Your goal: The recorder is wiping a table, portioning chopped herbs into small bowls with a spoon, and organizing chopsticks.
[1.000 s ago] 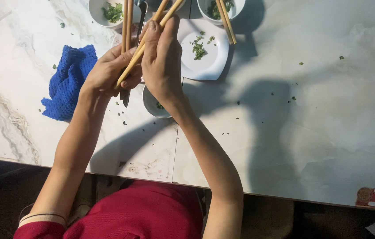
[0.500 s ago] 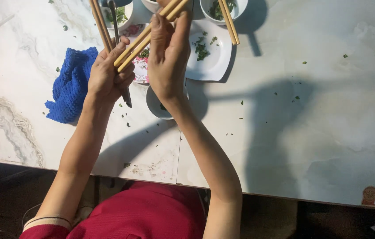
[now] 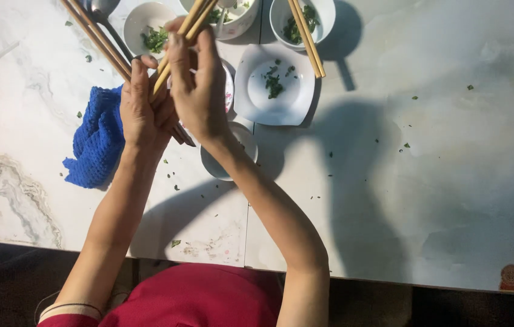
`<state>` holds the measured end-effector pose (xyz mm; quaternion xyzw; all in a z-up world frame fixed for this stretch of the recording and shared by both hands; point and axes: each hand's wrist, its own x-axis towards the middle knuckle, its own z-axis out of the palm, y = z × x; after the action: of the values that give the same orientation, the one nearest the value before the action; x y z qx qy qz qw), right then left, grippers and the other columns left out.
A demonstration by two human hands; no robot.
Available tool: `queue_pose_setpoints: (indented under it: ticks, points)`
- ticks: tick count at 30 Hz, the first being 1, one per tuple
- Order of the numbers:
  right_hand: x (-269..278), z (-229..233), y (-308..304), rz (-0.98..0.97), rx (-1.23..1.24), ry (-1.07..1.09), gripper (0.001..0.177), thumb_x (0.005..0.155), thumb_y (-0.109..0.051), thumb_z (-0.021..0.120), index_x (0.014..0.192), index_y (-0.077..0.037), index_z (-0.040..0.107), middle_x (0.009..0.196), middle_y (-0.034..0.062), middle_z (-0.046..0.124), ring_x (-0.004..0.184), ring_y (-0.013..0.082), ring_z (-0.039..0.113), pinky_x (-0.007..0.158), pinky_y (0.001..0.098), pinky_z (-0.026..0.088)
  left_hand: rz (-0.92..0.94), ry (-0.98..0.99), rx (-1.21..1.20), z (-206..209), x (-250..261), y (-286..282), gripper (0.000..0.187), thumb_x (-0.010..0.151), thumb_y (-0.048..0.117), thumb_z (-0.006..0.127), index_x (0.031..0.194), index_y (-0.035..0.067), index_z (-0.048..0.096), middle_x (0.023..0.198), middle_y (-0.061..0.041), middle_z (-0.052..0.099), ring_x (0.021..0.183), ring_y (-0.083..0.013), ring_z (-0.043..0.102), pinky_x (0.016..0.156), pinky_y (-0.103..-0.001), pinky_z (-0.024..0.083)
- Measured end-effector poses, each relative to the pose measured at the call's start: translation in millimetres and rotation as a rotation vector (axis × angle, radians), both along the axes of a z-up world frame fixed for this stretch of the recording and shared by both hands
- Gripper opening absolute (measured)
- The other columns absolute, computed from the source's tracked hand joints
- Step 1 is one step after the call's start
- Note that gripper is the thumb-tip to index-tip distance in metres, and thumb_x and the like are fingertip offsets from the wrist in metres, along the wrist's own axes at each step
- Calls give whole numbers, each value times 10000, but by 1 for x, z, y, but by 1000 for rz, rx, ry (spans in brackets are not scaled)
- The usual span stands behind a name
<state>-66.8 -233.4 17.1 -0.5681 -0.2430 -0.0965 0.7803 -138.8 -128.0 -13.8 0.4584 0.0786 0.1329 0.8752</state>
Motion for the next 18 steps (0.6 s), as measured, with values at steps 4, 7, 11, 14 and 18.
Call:
queue_pose_setpoints:
  ticks: [4, 7, 11, 14, 18]
  points:
    - [2, -4, 4, 114, -67, 2, 234, 1179, -267, 440, 1267, -69, 529, 1039, 67, 676, 884, 137, 737, 755, 270, 619, 139, -33, 58, -11, 14, 8, 367, 1208, 434, 547, 1217, 72, 607, 856, 5, 611, 583, -84, 344, 523, -257, 250]
    - [18, 3, -7, 143, -147, 31, 212, 1182, -237, 455, 1250, -49, 526, 974, 72, 698, 838, 138, 753, 730, 269, 616, 148, 62, -1, 10, 15, 17, 346, 1139, 429, 524, 1169, 92, 595, 845, -32, 652, 587, -104, 464, 523, -279, 300]
    - [31, -9, -3, -246, -666, -214, 187, 1130, -165, 500, 1240, -14, 497, 950, 137, 647, 831, 258, 688, 720, 362, 575, 234, 111, 82, 13, 2, 64, 196, 1165, 315, 581, 1113, 126, 575, 649, 71, 300, 450, -36, 256, 386, -231, 199]
    - [29, -16, 22, -100, -906, -105, 305, 1096, -99, 452, 1362, 46, 420, 1017, 193, 621, 775, 279, 694, 622, 379, 579, 299, 17, 87, 20, -9, 84, 200, 1210, 297, 577, 1137, 112, 566, 668, 57, 298, 455, -36, 246, 405, -226, 190]
    - [42, -173, 145, -251, -1143, -81, 520, 892, -21, 405, 1368, -42, 196, 1136, 240, 515, 853, 323, 590, 632, 463, 504, 299, -116, 151, 32, -12, 77, 217, 1225, 303, 570, 1132, 107, 550, 645, 50, 296, 441, -40, 238, 410, -237, 189]
